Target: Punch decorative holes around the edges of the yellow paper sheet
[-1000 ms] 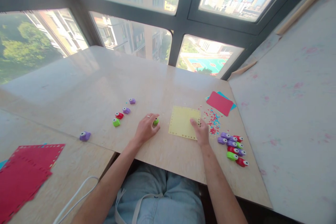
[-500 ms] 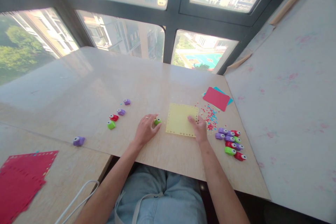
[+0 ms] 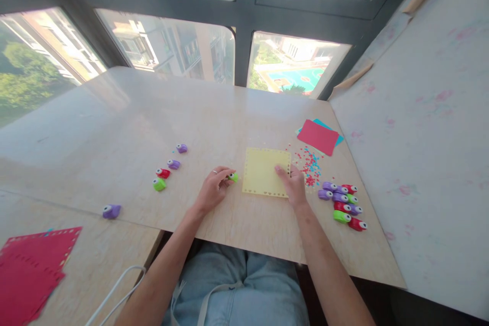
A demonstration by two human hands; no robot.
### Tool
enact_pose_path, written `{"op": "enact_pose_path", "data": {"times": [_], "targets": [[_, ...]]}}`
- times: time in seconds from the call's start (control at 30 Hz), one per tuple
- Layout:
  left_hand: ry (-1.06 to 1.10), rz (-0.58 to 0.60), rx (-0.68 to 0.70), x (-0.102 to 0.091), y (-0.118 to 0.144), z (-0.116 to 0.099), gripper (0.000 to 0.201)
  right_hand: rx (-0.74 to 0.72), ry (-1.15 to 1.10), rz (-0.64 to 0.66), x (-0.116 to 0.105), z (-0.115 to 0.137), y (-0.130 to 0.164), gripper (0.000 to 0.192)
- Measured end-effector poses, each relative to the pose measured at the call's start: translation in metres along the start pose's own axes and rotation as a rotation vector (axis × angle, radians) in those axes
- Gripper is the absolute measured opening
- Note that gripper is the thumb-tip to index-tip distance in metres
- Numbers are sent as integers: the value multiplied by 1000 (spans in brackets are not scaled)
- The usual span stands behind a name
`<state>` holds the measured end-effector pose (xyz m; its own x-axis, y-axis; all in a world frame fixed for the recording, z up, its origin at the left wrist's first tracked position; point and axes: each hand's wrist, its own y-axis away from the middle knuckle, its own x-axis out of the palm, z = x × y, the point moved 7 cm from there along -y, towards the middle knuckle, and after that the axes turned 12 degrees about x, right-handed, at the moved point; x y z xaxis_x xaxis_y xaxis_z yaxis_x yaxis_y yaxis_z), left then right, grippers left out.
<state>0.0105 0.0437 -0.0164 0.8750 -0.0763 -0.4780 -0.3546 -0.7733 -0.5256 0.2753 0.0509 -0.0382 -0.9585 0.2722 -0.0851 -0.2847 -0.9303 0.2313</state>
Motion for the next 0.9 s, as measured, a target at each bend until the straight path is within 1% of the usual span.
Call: {"op": "enact_pose_path", "data": {"times": [0.13, 0.27, 0.37, 0.57, 0.7, 0.9], "targets": [[-33, 31, 12, 3, -1, -2, 28, 10, 0, 2, 1, -1, -1, 47], [-114, 61, 73, 5, -2, -6, 28, 18, -3, 6, 2, 0, -1, 48], [-124, 75, 102, 7, -2, -8, 29, 11, 15, -9, 2, 2, -1, 47], [-91, 94, 103, 9, -2, -11, 27, -7, 32, -17, 2, 4, -1, 48], [-108, 113, 108, 10, -3, -11, 26, 9, 34, -13, 2, 2, -1, 49], [-122, 115, 110, 12, -3, -11, 26, -14, 52, -16, 2, 1, -2, 45]]}}
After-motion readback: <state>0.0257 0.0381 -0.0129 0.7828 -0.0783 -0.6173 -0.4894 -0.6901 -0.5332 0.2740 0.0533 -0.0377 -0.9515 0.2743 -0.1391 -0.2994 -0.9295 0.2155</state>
